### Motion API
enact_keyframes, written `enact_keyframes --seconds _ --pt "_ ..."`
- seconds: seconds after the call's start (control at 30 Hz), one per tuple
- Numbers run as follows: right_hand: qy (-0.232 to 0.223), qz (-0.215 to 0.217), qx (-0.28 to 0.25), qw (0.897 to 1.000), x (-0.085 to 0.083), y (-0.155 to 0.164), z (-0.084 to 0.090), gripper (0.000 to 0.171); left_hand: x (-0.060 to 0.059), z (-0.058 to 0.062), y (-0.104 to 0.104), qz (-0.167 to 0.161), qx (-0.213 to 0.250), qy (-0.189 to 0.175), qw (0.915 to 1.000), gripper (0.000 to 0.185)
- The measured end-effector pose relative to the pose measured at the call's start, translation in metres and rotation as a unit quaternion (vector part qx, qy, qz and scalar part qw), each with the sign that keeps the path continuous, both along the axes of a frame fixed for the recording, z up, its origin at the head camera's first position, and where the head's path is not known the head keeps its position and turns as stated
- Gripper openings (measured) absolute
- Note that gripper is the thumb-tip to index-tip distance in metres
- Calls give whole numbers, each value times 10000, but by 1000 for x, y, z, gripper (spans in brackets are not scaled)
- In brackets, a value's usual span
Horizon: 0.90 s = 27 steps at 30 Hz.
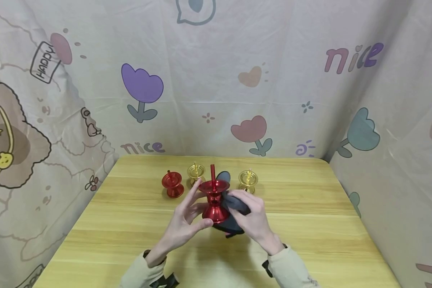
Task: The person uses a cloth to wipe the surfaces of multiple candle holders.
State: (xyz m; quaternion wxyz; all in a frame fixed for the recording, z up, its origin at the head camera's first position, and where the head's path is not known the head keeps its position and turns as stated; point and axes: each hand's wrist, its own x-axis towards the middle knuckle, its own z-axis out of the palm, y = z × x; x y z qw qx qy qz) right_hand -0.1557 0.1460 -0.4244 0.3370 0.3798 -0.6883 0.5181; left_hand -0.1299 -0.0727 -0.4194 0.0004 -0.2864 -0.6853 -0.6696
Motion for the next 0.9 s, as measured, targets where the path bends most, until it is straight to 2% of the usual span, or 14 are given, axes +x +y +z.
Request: enact_keyframes --seconds 0.1,0.2,0.3,0.43,0.53,0.63,0.77,0.9 --pt "-113 152 -324 9993 -1 2 -2 49 1 3 -1 -366 169 -105 9991 98" --pt "-137 415 -648 9969 -2 4 -4 47 2 6 0 -485 157 -93 9987 94" --pt "-121 603 -844 9945 -3 5 -5 40 2 7 0 -430 56 -65 9990 92" --pt "-158 728 -1009 9921 -4 4 -3 36 2 3 0 -230 -99 253 9994 90" --pt "-162 561 -999 9933 -4 3 -3 37 3 1 2 3 -303 647 9974 88" --pt "-20 249 -910 9955 -3 1 -3 35 4 2 4 140 -501 843 9951 88" --pt "190 19 -761 9969 -2 -2 -4 29 6 7 7 247 -517 546 9969 97" --pt "180 132 -693 9973 -1 -5 -3 29 6 10 7 344 -323 205 9987 99"
